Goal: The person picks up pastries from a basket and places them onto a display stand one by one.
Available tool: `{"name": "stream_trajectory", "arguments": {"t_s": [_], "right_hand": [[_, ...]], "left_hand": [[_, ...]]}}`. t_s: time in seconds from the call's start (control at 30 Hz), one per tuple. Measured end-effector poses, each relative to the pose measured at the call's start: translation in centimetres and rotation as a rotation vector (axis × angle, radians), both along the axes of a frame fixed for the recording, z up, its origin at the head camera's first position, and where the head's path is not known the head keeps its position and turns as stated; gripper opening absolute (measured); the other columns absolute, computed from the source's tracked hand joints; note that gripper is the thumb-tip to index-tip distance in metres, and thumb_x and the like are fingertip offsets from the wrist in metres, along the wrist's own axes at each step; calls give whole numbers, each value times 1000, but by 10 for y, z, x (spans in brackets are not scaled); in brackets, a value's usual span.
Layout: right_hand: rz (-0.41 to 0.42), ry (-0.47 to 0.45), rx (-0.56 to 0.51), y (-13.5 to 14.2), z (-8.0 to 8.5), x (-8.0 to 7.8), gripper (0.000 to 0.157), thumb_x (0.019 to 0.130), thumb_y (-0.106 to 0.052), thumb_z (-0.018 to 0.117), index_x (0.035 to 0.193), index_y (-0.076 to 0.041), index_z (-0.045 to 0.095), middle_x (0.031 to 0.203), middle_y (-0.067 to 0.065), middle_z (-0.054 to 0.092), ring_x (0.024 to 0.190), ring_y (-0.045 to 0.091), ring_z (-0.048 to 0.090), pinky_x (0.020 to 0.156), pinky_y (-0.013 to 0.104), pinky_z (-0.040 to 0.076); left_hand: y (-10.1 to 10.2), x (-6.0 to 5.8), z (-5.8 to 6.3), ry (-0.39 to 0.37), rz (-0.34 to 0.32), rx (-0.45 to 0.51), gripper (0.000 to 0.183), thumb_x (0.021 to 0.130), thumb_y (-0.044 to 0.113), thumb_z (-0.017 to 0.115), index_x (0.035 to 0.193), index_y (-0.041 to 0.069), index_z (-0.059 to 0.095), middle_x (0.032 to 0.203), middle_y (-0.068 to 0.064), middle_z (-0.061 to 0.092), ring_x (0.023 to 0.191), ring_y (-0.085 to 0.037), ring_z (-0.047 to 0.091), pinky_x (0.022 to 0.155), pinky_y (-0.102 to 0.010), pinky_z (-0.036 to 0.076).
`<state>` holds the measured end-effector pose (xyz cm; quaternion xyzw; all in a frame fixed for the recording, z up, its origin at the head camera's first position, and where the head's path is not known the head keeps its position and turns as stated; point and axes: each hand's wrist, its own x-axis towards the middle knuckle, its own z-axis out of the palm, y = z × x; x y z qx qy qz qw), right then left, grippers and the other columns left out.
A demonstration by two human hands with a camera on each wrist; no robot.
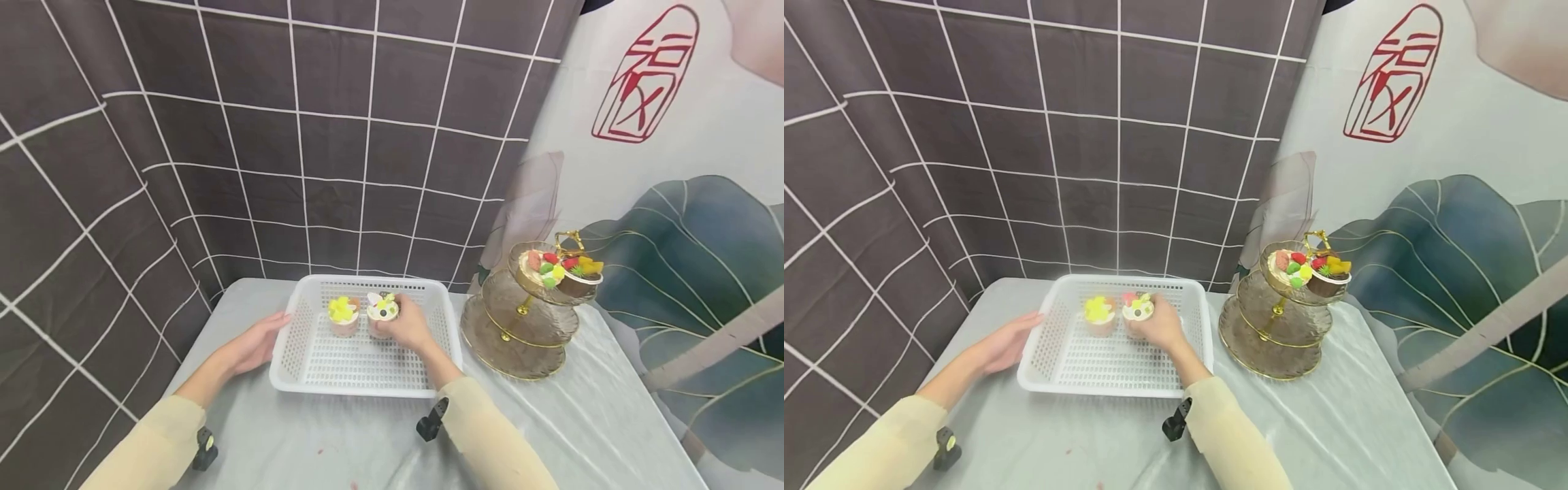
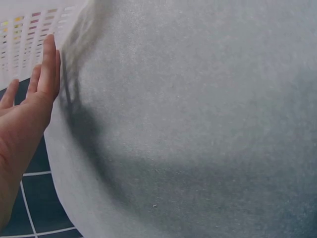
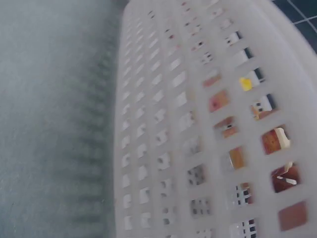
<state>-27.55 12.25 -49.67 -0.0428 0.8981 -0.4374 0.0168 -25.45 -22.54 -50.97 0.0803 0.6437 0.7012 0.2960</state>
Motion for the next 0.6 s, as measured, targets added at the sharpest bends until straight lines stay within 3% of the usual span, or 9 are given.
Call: {"name": "stream_trajectory", "arguments": {"t_s": [0.23, 0.43, 0.6], "right_hand": [[23, 72, -84, 8, 19, 6, 82, 80, -29, 90, 146, 1, 51, 137, 20, 63, 124, 37, 63, 108, 54, 52], [111, 205, -35, 24, 51, 18, 72, 82, -29, 88, 139, 0, 55, 126, 15, 67, 112, 29, 64, 98, 50, 56], [109, 322, 14, 47, 75, 35, 67, 84, -27, 90, 136, -1, 59, 121, 12, 70, 109, 25, 66, 96, 48, 58]], "left_hand": [[1, -1, 1, -8, -1, -10, 70, 116, 44, 32, 172, 14, 2, 172, -26, 21, 156, -48, 25, 123, -63, 30], [0, -3, -1, -2, 8, -8, 70, 116, 44, 33, 172, 15, 2, 171, -26, 23, 155, -47, 28, 122, -63, 32], [-2, -3, -3, -11, 3, -4, 72, 116, 45, 34, 172, 14, 1, 172, -26, 21, 156, -48, 26, 122, -63, 31]]}}
